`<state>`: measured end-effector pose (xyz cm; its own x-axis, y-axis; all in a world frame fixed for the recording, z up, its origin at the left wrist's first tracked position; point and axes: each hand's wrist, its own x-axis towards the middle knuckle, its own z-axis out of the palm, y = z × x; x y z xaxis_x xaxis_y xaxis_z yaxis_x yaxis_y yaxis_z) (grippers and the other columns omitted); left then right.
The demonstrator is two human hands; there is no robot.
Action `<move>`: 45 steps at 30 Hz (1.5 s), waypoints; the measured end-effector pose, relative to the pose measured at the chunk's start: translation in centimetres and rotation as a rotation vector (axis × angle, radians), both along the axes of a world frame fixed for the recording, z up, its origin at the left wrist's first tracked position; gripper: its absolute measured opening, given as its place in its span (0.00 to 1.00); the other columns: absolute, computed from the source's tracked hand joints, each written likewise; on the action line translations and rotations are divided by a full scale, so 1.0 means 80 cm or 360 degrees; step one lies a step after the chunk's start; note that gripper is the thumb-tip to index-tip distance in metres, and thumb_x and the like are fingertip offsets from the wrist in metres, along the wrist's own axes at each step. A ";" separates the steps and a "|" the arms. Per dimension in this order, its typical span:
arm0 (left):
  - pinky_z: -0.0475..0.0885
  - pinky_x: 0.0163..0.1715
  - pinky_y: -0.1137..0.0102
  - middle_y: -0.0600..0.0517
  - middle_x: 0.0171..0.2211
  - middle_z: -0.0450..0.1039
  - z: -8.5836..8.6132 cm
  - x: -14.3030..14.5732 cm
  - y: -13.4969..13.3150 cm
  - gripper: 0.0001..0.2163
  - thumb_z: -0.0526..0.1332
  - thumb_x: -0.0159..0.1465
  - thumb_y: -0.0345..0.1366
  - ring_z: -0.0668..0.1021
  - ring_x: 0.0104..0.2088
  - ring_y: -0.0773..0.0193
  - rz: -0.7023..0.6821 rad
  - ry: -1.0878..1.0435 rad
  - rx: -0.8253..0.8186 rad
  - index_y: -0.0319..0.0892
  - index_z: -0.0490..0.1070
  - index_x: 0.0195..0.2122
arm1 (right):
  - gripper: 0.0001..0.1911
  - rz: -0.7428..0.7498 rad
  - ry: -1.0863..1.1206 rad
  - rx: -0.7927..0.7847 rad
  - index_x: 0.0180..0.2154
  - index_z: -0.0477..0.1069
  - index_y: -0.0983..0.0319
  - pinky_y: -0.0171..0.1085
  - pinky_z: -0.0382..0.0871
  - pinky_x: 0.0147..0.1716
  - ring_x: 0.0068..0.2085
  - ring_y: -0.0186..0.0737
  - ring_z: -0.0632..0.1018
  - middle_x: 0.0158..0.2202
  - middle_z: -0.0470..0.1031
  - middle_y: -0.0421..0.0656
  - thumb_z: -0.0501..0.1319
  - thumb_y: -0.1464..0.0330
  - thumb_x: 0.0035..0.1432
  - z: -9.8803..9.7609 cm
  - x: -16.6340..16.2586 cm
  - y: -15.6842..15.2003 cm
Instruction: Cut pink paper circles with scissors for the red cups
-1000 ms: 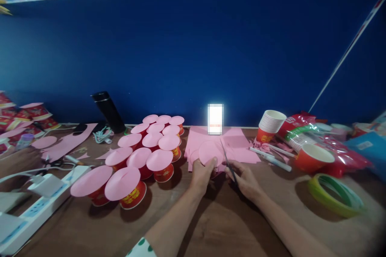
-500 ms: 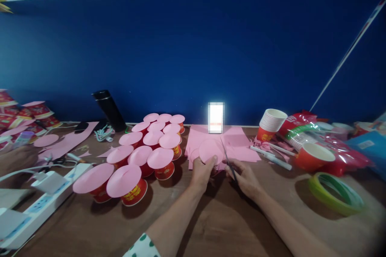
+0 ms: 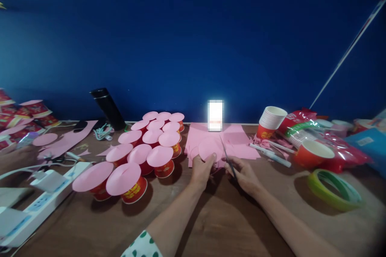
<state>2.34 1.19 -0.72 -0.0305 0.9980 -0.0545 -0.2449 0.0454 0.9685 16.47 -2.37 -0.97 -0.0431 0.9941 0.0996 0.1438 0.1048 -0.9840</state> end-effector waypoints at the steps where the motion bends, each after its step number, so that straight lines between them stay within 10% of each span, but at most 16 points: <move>1: 0.60 0.15 0.76 0.55 0.14 0.64 0.001 0.000 -0.001 0.16 0.65 0.47 0.46 0.65 0.15 0.72 0.0004 0.0008 0.0006 0.35 0.69 0.21 | 0.23 -0.0001 0.0009 0.0005 0.45 0.68 0.64 0.30 0.60 0.18 0.20 0.30 0.65 0.20 0.65 0.36 0.60 0.57 0.51 0.001 0.000 0.000; 45: 0.59 0.15 0.76 0.55 0.14 0.64 0.004 -0.001 -0.001 0.14 0.65 0.48 0.43 0.65 0.15 0.72 -0.0026 -0.0025 0.0034 0.35 0.69 0.22 | 0.21 -0.0003 0.0042 -0.0005 0.44 0.69 0.64 0.30 0.59 0.19 0.21 0.30 0.65 0.20 0.64 0.36 0.60 0.58 0.52 0.002 0.000 -0.001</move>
<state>2.30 1.10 -0.38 -0.0137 0.9993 -0.0337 -0.2594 0.0290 0.9653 16.50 -2.44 -0.78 -0.0386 0.9945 0.0975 0.1178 0.1014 -0.9878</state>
